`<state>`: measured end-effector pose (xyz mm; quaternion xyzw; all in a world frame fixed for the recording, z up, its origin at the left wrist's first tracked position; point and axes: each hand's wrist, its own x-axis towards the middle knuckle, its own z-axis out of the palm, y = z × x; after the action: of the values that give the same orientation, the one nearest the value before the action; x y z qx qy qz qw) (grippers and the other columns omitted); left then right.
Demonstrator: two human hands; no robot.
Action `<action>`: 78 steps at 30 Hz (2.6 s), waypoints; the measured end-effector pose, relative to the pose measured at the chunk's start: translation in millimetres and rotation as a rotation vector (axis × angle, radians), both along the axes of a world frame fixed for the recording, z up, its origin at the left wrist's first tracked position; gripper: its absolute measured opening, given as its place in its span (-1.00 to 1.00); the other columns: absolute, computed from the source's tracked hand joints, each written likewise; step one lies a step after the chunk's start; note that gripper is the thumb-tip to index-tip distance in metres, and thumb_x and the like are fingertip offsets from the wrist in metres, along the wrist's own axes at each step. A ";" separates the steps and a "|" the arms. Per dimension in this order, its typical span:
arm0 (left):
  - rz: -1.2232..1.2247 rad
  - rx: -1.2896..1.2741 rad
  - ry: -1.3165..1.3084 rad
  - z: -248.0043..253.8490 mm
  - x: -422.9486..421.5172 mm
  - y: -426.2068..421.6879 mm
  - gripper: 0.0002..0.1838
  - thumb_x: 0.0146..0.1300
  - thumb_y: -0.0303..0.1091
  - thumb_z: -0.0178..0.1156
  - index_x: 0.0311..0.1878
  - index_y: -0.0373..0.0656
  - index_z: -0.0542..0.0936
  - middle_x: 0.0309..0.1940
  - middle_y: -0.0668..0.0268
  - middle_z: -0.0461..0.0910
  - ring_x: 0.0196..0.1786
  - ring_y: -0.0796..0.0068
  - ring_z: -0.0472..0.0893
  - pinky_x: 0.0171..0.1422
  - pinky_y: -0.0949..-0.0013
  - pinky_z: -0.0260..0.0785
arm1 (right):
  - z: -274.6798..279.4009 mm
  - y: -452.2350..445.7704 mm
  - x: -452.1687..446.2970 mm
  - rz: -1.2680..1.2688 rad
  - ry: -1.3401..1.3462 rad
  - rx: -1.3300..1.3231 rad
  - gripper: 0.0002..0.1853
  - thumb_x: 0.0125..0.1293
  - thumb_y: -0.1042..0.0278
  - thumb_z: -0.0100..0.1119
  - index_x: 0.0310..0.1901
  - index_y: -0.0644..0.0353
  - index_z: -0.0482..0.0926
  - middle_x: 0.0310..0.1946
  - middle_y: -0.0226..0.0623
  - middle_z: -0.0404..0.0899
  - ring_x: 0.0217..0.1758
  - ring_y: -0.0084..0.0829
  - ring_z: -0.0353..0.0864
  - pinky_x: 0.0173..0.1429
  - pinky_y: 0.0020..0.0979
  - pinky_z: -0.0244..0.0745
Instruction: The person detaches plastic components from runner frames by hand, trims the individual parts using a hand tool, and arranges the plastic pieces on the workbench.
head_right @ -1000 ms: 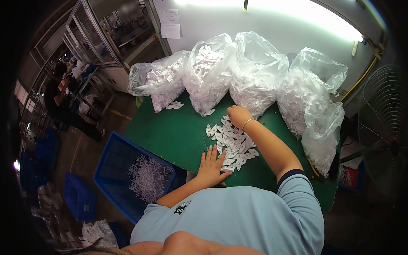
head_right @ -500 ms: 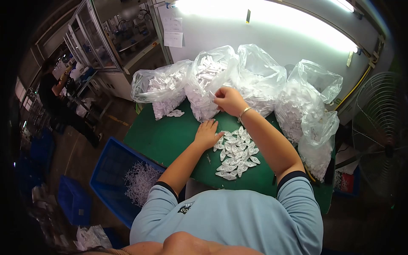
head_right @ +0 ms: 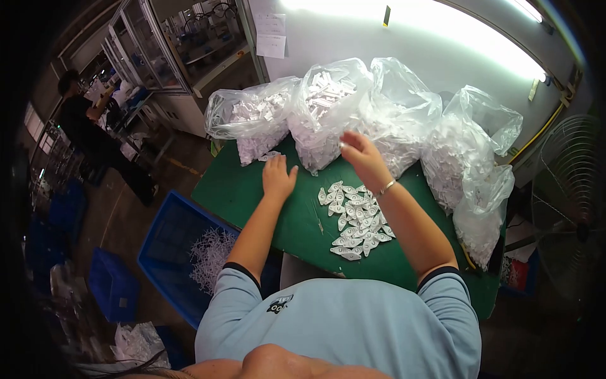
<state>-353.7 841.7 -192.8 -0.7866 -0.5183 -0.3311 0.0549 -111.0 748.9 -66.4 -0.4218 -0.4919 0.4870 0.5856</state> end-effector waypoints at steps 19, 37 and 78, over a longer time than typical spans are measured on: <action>-0.424 -0.437 0.279 -15.2 41.6 -97.5 -0.35 0.31 0.13 -0.16 0.36 -0.04 0.20 0.42 0.19 0.06 0.46 0.14 0.01 0.48 0.01 -0.25 | -105.5 -115.9 31.7 -0.088 -1.514 0.017 -0.15 0.03 -0.22 0.18 0.32 0.03 0.20 0.41 -0.07 -0.04 0.46 0.06 -0.12 0.39 0.16 -0.16; -0.613 -0.207 -0.059 3.5 59.8 -265.7 -0.63 -0.12 -0.22 0.38 -0.21 -0.07 0.56 -0.14 0.29 0.44 0.05 0.19 0.36 0.17 0.13 0.13 | -99.3 -252.4 107.2 -0.691 -1.266 -0.052 -0.79 0.05 0.29 0.26 -0.36 0.21 0.51 -0.32 -0.17 0.49 -0.19 -0.12 0.48 -0.07 -0.20 0.39; -0.720 -1.112 -1.266 48.7 69.6 -249.0 -0.75 0.23 -0.51 0.10 -0.01 -0.27 0.48 -0.27 0.31 0.50 -0.27 0.57 0.57 -0.18 0.49 0.45 | -102.9 -226.2 74.3 -0.282 -0.315 -0.082 -0.81 0.37 0.34 -0.01 -0.18 0.27 0.53 -0.56 -0.60 0.30 -0.54 -0.77 0.19 -0.47 -0.67 0.08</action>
<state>-284.1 592.7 -144.1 -0.4854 -0.2599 -0.4002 -0.7326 -36.7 522.7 -169.3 -0.5810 -0.4933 0.3479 0.5459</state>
